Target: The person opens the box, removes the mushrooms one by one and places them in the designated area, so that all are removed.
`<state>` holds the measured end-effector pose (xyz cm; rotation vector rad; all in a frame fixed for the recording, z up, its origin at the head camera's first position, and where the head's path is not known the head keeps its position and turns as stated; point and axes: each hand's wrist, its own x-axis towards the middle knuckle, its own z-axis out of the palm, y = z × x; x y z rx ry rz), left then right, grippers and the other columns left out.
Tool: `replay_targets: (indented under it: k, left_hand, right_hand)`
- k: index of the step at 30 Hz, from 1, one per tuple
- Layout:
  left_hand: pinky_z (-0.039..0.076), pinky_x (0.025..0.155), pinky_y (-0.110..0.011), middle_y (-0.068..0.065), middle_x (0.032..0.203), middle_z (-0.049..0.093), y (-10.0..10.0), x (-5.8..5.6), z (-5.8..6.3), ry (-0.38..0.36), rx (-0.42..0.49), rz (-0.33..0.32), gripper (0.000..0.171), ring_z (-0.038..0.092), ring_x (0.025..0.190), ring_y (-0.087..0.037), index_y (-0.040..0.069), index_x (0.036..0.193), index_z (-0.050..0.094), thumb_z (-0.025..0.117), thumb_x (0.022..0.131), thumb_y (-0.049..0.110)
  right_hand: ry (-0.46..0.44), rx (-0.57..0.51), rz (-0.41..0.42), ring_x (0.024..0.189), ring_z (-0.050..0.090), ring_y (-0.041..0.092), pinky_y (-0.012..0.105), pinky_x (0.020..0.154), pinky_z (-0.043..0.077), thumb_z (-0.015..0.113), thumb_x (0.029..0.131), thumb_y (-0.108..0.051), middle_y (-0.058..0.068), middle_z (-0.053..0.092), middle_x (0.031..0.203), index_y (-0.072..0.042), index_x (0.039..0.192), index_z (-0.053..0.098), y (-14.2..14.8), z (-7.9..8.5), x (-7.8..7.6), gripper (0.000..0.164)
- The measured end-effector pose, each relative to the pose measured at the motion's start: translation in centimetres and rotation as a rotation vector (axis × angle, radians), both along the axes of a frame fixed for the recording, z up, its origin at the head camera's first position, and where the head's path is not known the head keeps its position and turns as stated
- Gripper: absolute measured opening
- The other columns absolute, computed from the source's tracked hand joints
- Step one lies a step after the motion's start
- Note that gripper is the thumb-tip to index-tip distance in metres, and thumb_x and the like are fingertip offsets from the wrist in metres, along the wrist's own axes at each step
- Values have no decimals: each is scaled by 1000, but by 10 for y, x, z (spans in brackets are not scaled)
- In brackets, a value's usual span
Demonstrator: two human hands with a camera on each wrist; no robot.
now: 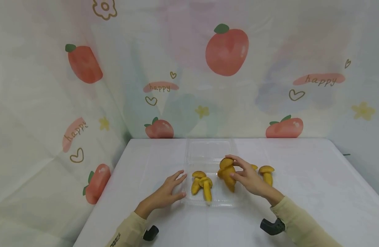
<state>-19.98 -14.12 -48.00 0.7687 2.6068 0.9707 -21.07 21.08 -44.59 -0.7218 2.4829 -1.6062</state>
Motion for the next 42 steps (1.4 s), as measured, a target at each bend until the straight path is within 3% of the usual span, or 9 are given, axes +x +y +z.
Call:
replay_targets:
  k: [2, 4, 5, 9, 11, 15, 23, 35, 42]
  left_hand:
    - [27, 118, -68, -15, 170, 17, -1, 0, 0, 5, -1, 4, 69, 20, 154, -43, 10, 159, 31, 62, 101, 30]
    - [28, 118, -68, -15, 170, 18, -2, 0, -1, 11, -2, 8, 69, 21, 154, -43, 9, 159, 32, 62, 101, 30]
    - [28, 118, -68, -14, 170, 18, -2, 1, -1, 8, -3, 11, 69, 21, 154, -42, 10, 159, 32, 62, 101, 29]
    - [28, 118, -67, -13, 170, 18, -2, 2, -1, -1, -2, 7, 69, 21, 154, -42, 9, 159, 32, 62, 100, 29]
    - [28, 119, -67, -12, 170, 18, -2, 2, 0, 5, -7, 3, 69, 21, 154, -41, 9, 159, 32, 62, 100, 29]
    - [29, 119, -66, -13, 169, 21, 0, 2, 0, 39, -27, 1, 69, 23, 153, -41, 10, 159, 33, 63, 100, 30]
    - [30, 117, -67, -13, 169, 23, 1, 3, 3, 52, -37, 16, 68, 24, 152, -43, 9, 158, 35, 64, 100, 30]
    - [28, 119, -66, -9, 169, 22, -1, 3, 3, 28, -31, 19, 68, 22, 153, -41, 13, 158, 35, 65, 99, 32]
    - [28, 119, -66, -11, 170, 19, -1, 2, 3, 20, -39, 18, 69, 20, 154, -41, 12, 159, 33, 64, 100, 31]
  right_hand:
    - [26, -13, 1, 118, 63, 43, 22, 82, 59, 62, 99, -5, 27, 45, 149, -4, 152, 38, 4, 2, -1, 58]
    - [28, -38, 0, 88, 71, 26, 17, 66, 57, 63, 98, -4, 30, 48, 143, -4, 151, 39, 7, 5, 0, 59]
    - [32, -48, 0, 82, 71, 19, 17, 65, 57, 64, 97, -3, 30, 49, 142, -3, 151, 39, 10, 6, 0, 59]
    - [43, -69, -18, 78, 65, 0, 17, 65, 57, 65, 97, -3, 31, 51, 138, -2, 151, 40, 19, 10, 5, 60]
    - [82, -60, -33, 96, 68, 2, 20, 78, 59, 66, 96, -3, 30, 52, 137, 1, 150, 40, 25, 12, 7, 60]
    - [130, -36, -66, 99, 68, 4, 19, 80, 59, 69, 94, -2, 25, 55, 133, 2, 148, 42, 38, 17, 13, 60]
    - [171, -5, -138, 98, 67, -1, 17, 77, 59, 69, 92, 3, -19, 54, 127, 2, 146, 43, 68, 18, 18, 61]
    - [250, 99, -233, 100, 58, -13, 10, 76, 54, 69, 92, 3, -29, 55, 118, 1, 147, 43, 102, 18, 13, 61]
    - [196, 117, -333, 96, 61, -12, 7, 74, 52, 64, 98, -4, -35, 55, 112, 1, 147, 43, 114, 4, 7, 53]
